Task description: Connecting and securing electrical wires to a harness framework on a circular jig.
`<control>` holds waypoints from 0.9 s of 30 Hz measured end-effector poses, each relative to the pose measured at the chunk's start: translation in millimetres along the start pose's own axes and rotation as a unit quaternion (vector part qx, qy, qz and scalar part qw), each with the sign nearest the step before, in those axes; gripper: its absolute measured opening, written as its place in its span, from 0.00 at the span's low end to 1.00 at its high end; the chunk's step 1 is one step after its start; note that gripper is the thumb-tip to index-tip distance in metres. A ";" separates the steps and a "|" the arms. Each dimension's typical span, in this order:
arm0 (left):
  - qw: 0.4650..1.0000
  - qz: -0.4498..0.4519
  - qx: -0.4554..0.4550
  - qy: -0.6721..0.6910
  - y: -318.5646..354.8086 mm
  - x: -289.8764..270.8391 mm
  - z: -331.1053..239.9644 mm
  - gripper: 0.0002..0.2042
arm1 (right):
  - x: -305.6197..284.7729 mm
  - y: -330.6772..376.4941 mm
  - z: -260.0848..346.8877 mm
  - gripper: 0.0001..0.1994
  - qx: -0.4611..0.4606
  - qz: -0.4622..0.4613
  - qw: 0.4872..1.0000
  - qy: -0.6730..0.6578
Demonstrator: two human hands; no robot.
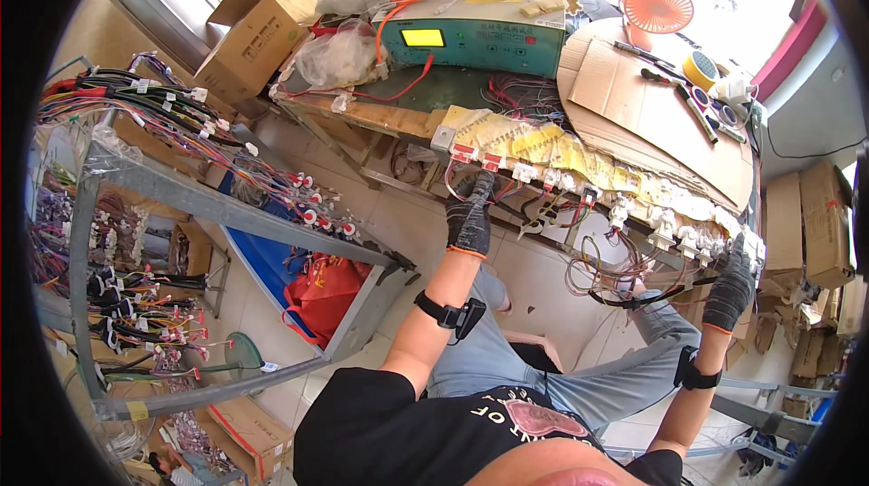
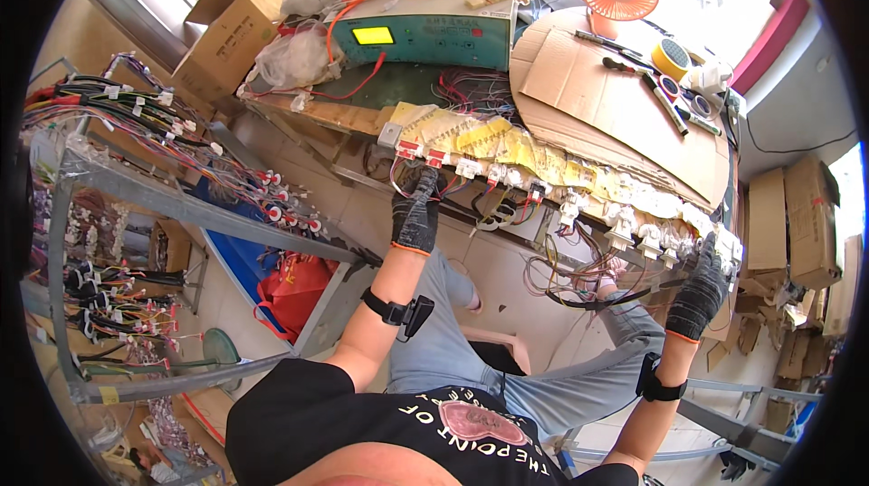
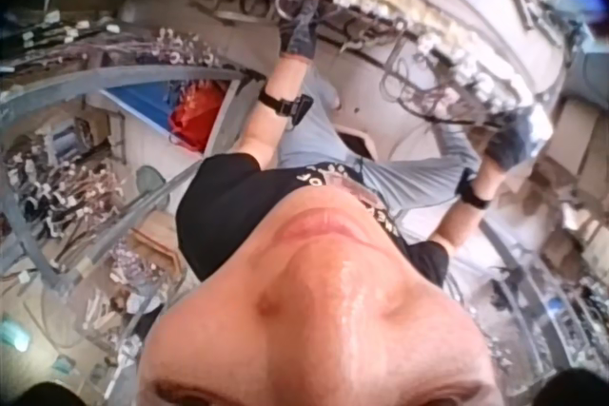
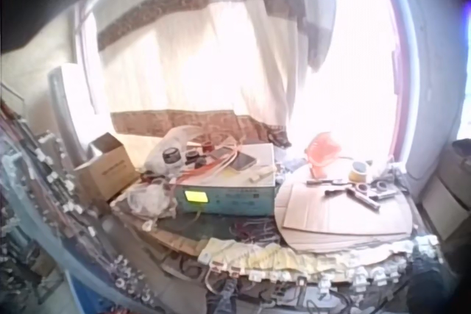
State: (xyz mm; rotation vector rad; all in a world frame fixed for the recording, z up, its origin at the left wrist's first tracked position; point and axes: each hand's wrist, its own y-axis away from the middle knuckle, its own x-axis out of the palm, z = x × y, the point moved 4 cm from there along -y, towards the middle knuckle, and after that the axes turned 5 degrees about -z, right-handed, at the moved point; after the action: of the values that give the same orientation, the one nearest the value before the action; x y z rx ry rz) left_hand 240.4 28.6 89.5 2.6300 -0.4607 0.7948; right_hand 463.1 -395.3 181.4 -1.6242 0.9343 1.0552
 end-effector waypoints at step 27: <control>0.324 0.663 0.482 -0.472 -26.2 414.7 110.5 0.23 | -78.6 151.9 -34.1 0.23 0.101 -0.029 0.739 -0.665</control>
State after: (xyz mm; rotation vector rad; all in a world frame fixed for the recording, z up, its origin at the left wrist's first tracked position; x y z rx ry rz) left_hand 629.6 -79.0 237.4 2.4802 -3.7233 -0.9126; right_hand 304.5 -459.2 215.2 -0.3742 -0.0220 1.5871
